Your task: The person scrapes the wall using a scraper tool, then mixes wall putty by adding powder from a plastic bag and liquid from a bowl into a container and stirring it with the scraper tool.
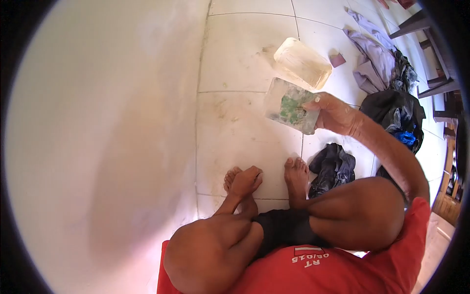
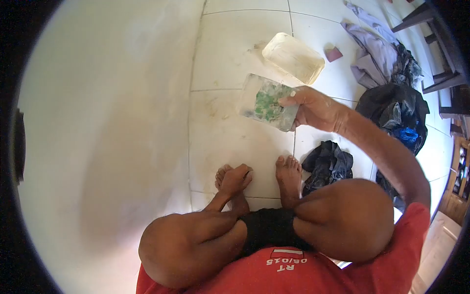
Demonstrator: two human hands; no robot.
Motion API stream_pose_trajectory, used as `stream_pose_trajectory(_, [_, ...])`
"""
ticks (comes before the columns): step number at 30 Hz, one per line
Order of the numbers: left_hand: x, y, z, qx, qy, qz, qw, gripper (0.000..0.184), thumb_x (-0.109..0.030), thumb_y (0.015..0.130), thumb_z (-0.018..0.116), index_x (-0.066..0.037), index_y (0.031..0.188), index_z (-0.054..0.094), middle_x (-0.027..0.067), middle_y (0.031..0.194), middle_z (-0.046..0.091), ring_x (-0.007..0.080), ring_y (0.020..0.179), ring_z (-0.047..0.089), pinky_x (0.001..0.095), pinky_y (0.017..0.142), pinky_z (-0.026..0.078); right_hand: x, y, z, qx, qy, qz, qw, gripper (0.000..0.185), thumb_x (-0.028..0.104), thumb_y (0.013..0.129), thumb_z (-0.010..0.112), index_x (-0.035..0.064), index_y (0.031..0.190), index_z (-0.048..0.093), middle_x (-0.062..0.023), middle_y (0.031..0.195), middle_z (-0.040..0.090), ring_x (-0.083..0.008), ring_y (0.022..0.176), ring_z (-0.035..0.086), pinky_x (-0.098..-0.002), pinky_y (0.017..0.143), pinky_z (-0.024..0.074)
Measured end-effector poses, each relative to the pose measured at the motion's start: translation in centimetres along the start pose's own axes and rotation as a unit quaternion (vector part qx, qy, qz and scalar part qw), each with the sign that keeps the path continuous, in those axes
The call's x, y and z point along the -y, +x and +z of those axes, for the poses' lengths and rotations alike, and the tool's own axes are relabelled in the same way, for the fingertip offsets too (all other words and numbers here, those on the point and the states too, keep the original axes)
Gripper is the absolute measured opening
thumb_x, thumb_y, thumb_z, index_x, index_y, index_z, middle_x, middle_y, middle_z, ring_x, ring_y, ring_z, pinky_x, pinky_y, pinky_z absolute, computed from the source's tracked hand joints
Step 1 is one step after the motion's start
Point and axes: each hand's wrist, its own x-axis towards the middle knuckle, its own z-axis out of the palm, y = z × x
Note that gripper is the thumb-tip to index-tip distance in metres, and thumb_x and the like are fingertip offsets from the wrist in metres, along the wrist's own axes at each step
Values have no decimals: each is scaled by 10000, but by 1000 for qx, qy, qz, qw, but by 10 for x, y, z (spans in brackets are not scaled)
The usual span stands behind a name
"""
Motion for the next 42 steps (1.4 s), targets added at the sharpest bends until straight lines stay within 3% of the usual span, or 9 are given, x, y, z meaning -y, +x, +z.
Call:
stream_pose_trajectory(7, [6,0,6,16,-1,-14,1000,125,-127,857,639,-48,934,579,128,863,590,328,798,615,409,712,486,-90,32,-25,-52,130,-80,987,450,249,898,663,-11,1249,553,-90,1110,660,-179,923,654,-339,781,540])
stream_pose_trajectory(15, [-8,3,0,6,1,-28,1000,142,-139,873,642,-47,971,598,124,867,618,318,781,622,380,680,496,-122,35,-27,-216,197,-167,942,352,192,900,655,7,1188,569,-52,1005,644,-126,813,609,-288,646,480])
stream_pose_trajectory(18, [-19,11,-3,-4,-39,-79,996,133,-147,915,616,-27,972,603,122,846,635,276,752,636,353,671,495,-131,36,-34,-202,241,-172,934,355,174,904,661,25,1208,556,-45,1011,642,-128,815,610,-280,645,477])
stream_pose_trajectory(21, [-18,41,-2,44,-198,-204,958,180,-171,963,578,1,1002,613,119,820,639,210,731,633,325,665,490,-153,39,-38,-178,276,-187,926,354,171,913,659,34,1220,549,-38,1020,642,-128,803,610,-276,632,474])
stream_pose_trajectory(26, [-38,130,-42,29,-308,-177,934,237,-208,1002,527,-4,1071,625,48,908,653,108,796,601,261,685,480,-155,38,-31,-215,269,-161,925,361,189,934,636,50,1246,519,-45,1041,643,-143,819,624,-287,608,484])
stream_pose_trajectory(31, [-25,217,-77,-12,-274,-126,953,281,-227,989,540,8,1144,560,67,955,638,137,826,630,277,691,493,-130,12,-56,-292,257,-289,875,368,211,926,634,68,1244,516,-86,1078,640,-214,898,655,-390,693,574])
stream_pose_trajectory(37, [-43,294,-86,-38,-351,-252,901,430,-353,953,607,46,1090,523,109,934,618,192,845,663,296,700,508,-93,-4,-131,-443,35,-392,805,297,108,904,601,11,1174,524,-124,1064,653,-240,945,661,-406,730,568])
stream_pose_trajectory(39, [-47,314,-80,-22,-347,-269,898,441,-361,945,625,62,1032,533,132,909,619,206,782,679,296,660,526,-81,5,-142,-596,-342,-265,676,315,71,918,574,-6,1218,512,-151,1046,658,-272,946,665,-408,757,538])
stream_pose_trajectory(42, [-51,334,-65,-61,-335,-267,902,428,-347,922,658,65,980,559,126,858,625,214,692,685,300,599,546,-86,36,-153,-543,-447,-298,645,351,29,927,535,14,1276,507,-161,1079,657,-323,973,649,-406,792,507])
